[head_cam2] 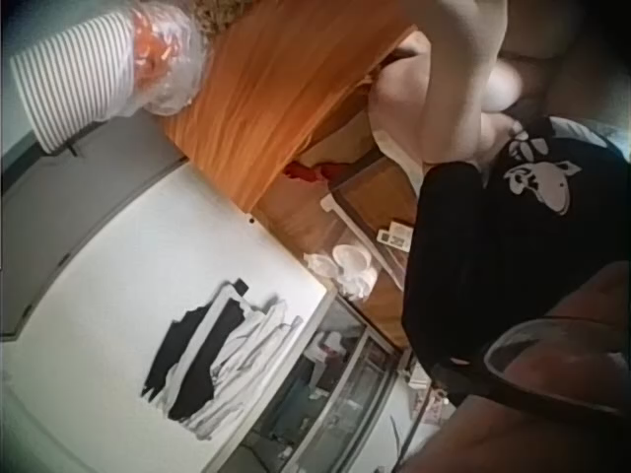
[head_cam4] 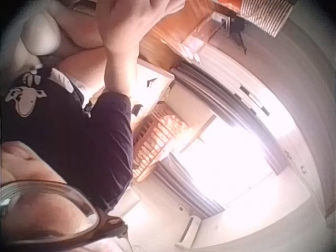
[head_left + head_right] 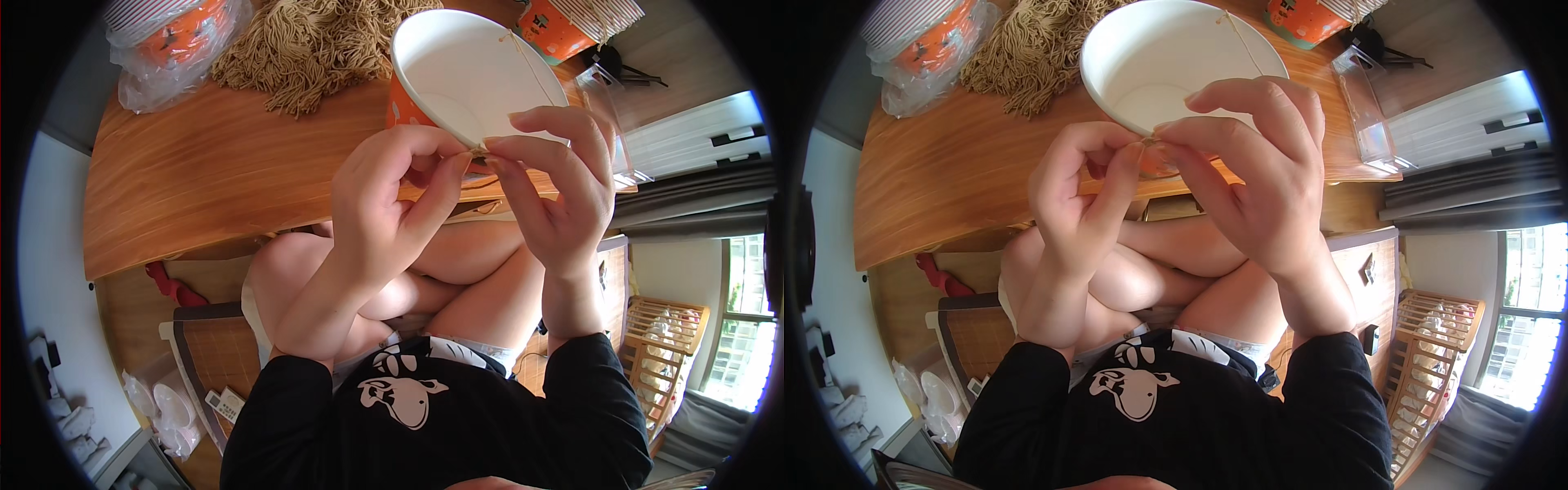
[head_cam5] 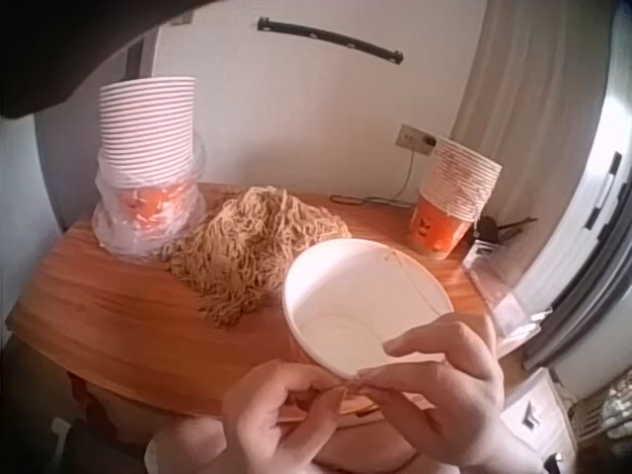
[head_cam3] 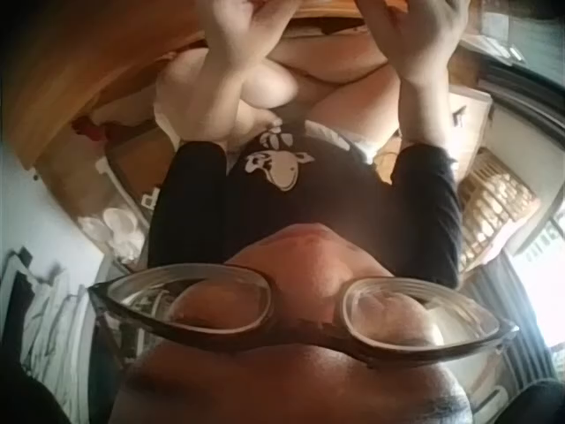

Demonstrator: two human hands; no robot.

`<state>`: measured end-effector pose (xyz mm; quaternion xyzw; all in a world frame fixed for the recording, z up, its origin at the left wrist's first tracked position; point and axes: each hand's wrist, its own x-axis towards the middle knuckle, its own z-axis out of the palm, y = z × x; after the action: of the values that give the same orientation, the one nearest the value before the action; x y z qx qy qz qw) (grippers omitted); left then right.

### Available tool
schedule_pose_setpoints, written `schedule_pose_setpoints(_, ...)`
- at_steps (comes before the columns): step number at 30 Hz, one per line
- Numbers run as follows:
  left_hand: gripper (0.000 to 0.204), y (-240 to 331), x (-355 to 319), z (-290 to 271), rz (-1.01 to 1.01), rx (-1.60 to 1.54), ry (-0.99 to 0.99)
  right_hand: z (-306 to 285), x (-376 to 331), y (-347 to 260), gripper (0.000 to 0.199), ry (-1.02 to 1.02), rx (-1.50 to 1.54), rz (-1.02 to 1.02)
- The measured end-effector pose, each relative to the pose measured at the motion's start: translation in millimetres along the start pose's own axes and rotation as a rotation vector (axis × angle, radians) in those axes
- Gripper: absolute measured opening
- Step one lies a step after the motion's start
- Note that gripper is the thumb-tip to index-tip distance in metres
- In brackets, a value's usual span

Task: Attaching wire handles to paper buckets at a workstation.

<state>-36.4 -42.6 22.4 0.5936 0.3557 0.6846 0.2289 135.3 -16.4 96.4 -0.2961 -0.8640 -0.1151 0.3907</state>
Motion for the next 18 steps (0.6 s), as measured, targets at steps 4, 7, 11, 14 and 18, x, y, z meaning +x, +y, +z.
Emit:
schedule_pose_setpoints(4,0.010,0.5,0.4,-1.7,-0.016,-0.030,-0.007,-0.7,0.3,0.8,0.020,-0.003,0.011,0.003)
schedule_pose_setpoints(7,0.008,0.3,-0.2,-0.9,-0.061,-0.104,-0.020,-1.1,-0.2,1.5,0.020,-0.017,0.000,-0.005)
schedule_pose_setpoints(11,0.007,-0.5,-1.3,-0.7,-0.124,-0.198,-0.035,0.0,-1.6,1.1,0.020,-0.029,0.015,0.016)
schedule_pose_setpoints(14,0.006,-0.8,-0.9,-0.7,-0.182,-0.279,-0.037,2.3,-3.4,2.0,0.020,-0.023,0.014,0.010)
schedule_pose_setpoints(18,0.009,-3.6,1.3,-3.9,-0.196,-0.298,-0.095,6.0,-11.6,3.4,0.020,0.065,-0.052,-0.021)
